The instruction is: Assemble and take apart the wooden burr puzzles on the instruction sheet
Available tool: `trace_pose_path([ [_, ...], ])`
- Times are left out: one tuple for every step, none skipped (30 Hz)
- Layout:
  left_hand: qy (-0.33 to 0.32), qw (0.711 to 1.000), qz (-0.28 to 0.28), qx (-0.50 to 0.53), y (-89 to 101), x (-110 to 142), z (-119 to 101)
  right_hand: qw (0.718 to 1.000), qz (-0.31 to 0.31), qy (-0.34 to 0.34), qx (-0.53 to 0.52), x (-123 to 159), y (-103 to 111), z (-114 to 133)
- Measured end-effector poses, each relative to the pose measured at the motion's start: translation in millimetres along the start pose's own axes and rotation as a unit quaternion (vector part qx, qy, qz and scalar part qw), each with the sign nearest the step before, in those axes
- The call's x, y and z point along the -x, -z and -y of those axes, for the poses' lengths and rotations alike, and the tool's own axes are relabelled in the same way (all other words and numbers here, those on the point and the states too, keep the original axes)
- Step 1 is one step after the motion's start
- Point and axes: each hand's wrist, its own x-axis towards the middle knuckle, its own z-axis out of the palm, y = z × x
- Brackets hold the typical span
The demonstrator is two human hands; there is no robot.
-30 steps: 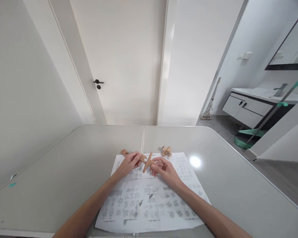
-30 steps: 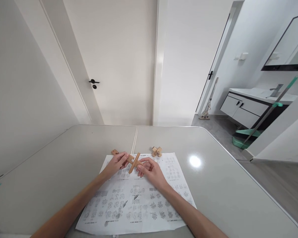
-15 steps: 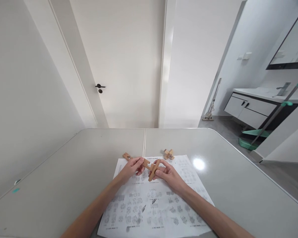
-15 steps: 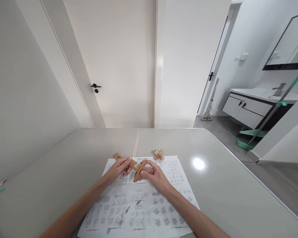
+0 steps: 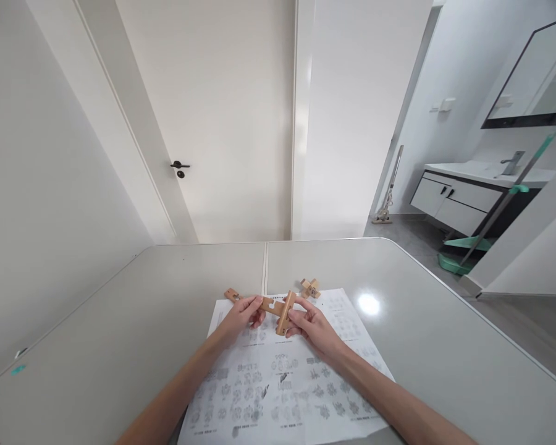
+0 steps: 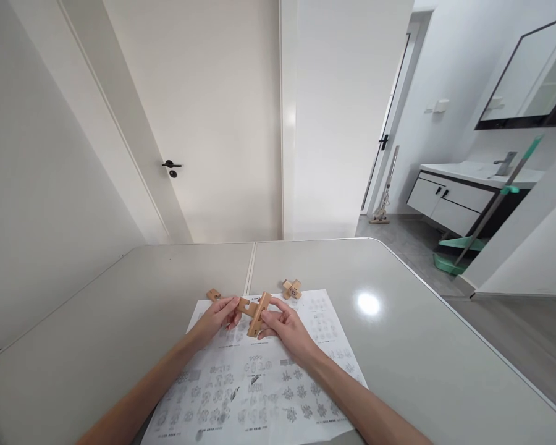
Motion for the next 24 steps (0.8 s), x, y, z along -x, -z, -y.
trace_pose_path([
  [0.000, 1.000, -0.001, -0.002, 0.6, 0, -1, 1.000, 0.005, 0.001, -0.003, 0, 0, 0],
  [0.000, 1.000, -0.002, -0.004, 1.0, 1, -2, 1.000, 0.006, 0.003, -0.005, 0, 0, 0],
  [0.000, 1.000, -0.002, -0.007, 1.3, 1, -2, 1.000, 0.005, 0.005, -0.006, 0, 1, -1],
  [-0.001, 1.000, -0.001, -0.010, 1.4, 1, -2, 1.000, 0.002, 0.008, -0.006, 0, 1, -2],
  [-0.001, 1.000, -0.001, -0.014, 1.4, 2, -2, 1.000, 0.000, 0.010, -0.004, -1, 2, -3],
  [-0.001, 1.000, 0.000, -0.018, 1.1, 1, -1, 1.000, -0.002, 0.012, -0.002, -1, 2, -3],
  [0.000, 1.000, 0.001, -0.020, 0.8, 1, 0, 1.000, -0.004, 0.013, 0.000, -1, 2, -4],
  [0.001, 1.000, 0.001, -0.022, 0.5, 1, 1, 1.000, -0.004, 0.015, 0.002, -1, 2, -4],
  [0.002, 1.000, -0.002, -0.023, 0.1, 1, 2, 1.000, -0.003, 0.016, 0.003, -1, 2, -4],
  [0.003, 1.000, -0.004, -0.027, 0.0, 0, 3, 1.000, -0.003, 0.017, 0.001, -1, 2, -4],
  [0.004, 0.999, -0.009, -0.030, 0.0, 0, 3, 1.000, -0.005, 0.017, -0.002, -1, 2, -3],
  [0.002, 0.999, -0.014, -0.034, 0.4, 0, 3, 1.000, -0.010, 0.016, -0.006, -1, 2, -3],
  [-0.002, 0.999, -0.018, -0.038, 1.2, 0, 3, 1.000, -0.016, 0.015, -0.010, -2, 2, -3],
  [-0.006, 0.999, -0.020, -0.042, 2.3, 0, 2, 1.000, -0.021, 0.013, -0.012, -2, 3, -3],
  [-0.011, 0.999, -0.020, -0.044, 3.5, 0, 1, 1.000, -0.022, 0.012, -0.013, -2, 3, -2],
  [-0.014, 0.999, -0.019, -0.045, 4.7, 1, 0, 1.000, -0.018, 0.011, -0.013, -2, 3, -2],
  [-0.016, 0.999, -0.017, -0.046, 5.6, 1, 0, 1.000, -0.009, 0.011, -0.014, -2, 3, -2],
  [-0.016, 0.999, -0.015, -0.048, 6.1, 1, -1, 1.000, 0.000, 0.012, -0.014, -2, 3, -2],
  [-0.016, 0.999, -0.014, -0.051, 6.2, 1, -2, 1.000, 0.008, 0.013, -0.013, -2, 2, -2],
  [-0.015, 0.998, -0.014, -0.054, 6.0, 1, -3, 1.000, 0.010, 0.016, -0.010, -2, 1, -2],
  [-0.016, 0.998, -0.014, -0.059, 5.9, 0, -4, 1.000, 0.008, 0.019, -0.001, -2, 1, -2],
  [-0.018, 0.998, -0.017, -0.065, 6.2, -1, -4, 1.000, 0.002, 0.024, 0.016, -1, 0, -2],
  [-0.022, 0.997, -0.027, -0.072, 7.6, -2, -5, 0.999, -0.010, 0.034, 0.041, -1, 0, -1],
  [-0.027, 0.996, -0.043, -0.079, 10.6, -3, -6, 0.996, -0.028, 0.048, 0.069, 0, 0, -1],
])
